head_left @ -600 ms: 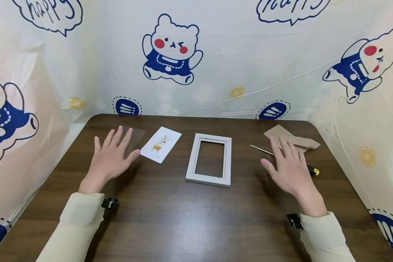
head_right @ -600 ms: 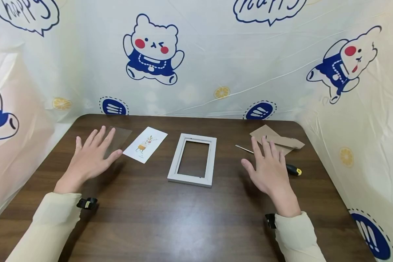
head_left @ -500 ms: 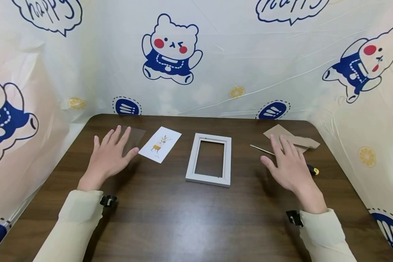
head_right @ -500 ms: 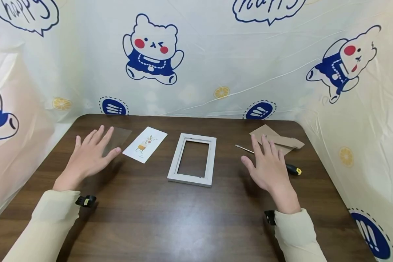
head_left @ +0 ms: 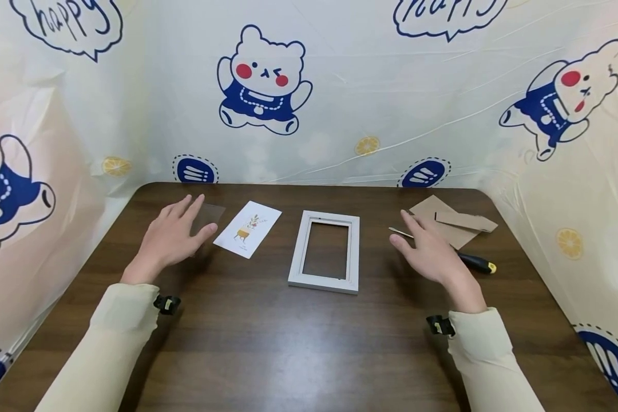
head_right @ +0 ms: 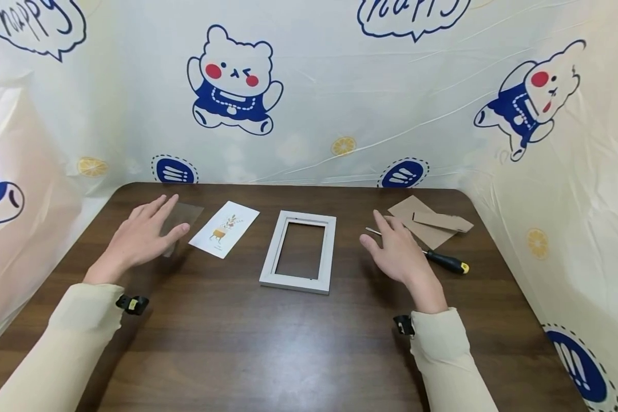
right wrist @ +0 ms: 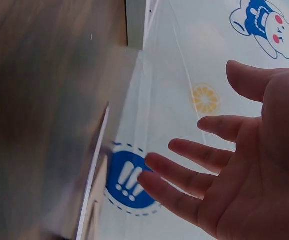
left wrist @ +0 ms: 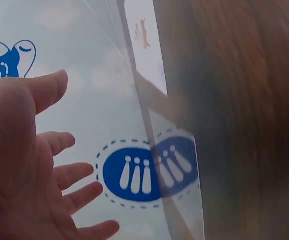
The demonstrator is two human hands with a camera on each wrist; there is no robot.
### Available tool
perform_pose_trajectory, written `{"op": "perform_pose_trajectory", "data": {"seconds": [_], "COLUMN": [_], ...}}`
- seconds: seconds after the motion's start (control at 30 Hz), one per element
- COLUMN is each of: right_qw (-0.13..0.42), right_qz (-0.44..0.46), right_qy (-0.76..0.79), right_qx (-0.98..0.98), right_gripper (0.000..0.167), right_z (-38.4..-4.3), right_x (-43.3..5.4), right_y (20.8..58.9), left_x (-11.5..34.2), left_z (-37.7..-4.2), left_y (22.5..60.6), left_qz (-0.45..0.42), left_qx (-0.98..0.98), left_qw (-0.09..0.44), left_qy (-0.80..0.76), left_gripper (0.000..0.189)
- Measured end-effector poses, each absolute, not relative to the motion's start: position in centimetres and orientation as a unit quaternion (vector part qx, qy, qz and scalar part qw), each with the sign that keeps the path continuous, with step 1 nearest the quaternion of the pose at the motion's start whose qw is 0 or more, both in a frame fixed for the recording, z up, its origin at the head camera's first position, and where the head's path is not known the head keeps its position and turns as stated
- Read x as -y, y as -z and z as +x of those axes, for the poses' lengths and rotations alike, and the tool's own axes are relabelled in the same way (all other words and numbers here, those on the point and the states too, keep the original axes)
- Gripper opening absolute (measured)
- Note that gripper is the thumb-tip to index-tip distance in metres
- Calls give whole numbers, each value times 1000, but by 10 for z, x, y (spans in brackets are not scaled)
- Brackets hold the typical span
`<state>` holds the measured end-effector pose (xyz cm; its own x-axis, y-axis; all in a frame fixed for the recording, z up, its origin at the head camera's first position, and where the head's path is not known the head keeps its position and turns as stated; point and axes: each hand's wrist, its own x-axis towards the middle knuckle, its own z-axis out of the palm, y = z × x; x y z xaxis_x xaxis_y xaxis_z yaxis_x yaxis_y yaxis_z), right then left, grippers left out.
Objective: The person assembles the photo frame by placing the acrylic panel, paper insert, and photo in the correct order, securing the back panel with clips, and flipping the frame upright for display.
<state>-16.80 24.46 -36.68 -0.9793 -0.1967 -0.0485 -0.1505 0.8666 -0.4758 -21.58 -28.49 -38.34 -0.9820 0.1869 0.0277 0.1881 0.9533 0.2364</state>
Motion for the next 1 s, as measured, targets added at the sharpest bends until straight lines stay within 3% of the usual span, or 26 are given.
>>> {"op": "perform_pose_trajectory", "data": {"seconds": [0.27, 0.73, 1.0], "right_qw": [62, 79, 130], "right_qz": [-84, -77, -70], "right_qy": [288, 322, 355], "right_qx": [-952, -940, -923], "right_gripper": [74, 73, 71], "right_z": [-184, -200, -202], "right_x": [-226, -206, -199], "right_y": [382, 394, 401], "left_x": [246, 178, 156], "left_z": [-227, -240, -237], "left_y": [383, 393, 405], "left_qz": [-110, -134, -146], "left_qx": [968, 938, 921], "left_qw": [6, -37, -71], "left_qy": [228, 317, 355], "left_gripper": [79, 71, 71]}}
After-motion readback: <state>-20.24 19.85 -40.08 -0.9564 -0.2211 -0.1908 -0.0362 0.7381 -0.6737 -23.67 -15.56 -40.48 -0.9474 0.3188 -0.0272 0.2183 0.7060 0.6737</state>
